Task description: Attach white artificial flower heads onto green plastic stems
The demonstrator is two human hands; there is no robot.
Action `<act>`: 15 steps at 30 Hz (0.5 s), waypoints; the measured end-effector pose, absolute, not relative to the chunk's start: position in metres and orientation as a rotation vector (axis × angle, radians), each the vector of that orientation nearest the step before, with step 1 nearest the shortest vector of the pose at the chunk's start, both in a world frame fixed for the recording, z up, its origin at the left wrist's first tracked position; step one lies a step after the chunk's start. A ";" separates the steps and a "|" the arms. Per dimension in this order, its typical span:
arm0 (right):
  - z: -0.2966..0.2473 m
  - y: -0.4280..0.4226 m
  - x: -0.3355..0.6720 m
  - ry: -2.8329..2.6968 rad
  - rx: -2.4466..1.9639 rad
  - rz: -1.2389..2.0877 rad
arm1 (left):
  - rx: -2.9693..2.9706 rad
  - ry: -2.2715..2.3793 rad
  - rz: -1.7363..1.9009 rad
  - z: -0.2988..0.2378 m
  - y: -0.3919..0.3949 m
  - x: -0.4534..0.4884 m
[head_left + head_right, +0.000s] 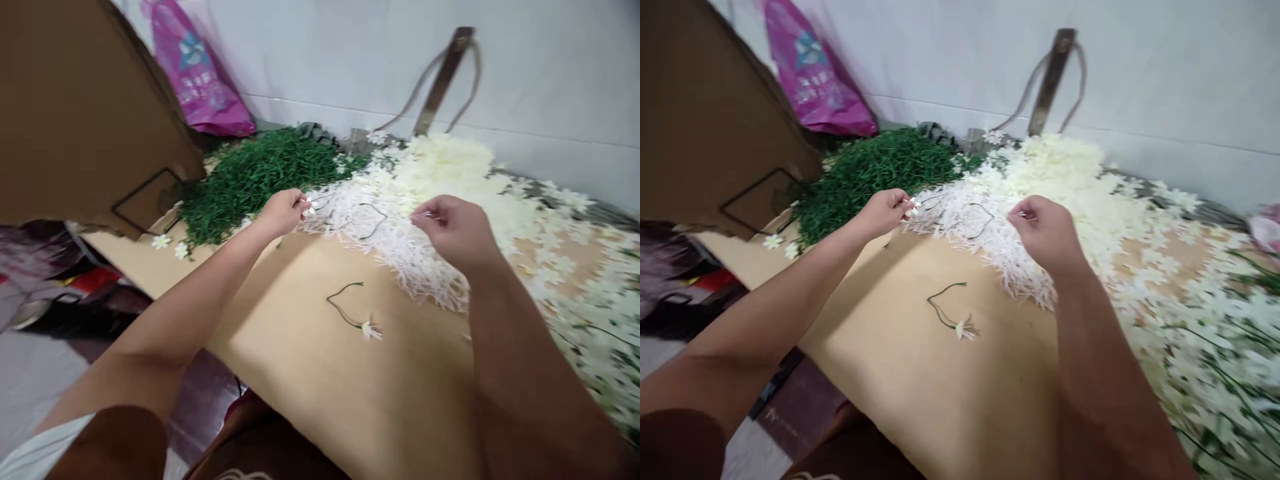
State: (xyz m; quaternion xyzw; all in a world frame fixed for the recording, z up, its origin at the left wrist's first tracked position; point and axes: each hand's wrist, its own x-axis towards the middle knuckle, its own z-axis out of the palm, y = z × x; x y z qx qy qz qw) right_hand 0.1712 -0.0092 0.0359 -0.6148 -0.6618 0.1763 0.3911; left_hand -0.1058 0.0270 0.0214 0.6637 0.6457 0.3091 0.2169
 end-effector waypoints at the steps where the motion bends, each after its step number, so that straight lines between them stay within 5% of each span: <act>1: 0.037 -0.011 0.171 -1.688 -1.594 0.432 | 1.814 1.833 0.863 0.022 0.018 -0.119; 10: 0.033 -0.012 0.168 -1.623 -1.763 0.433 | 1.425 2.400 1.029 0.028 -0.055 -0.251; 15: 0.038 -0.013 0.173 -1.637 -1.732 0.386 | 1.456 2.632 0.729 0.024 -0.055 -0.305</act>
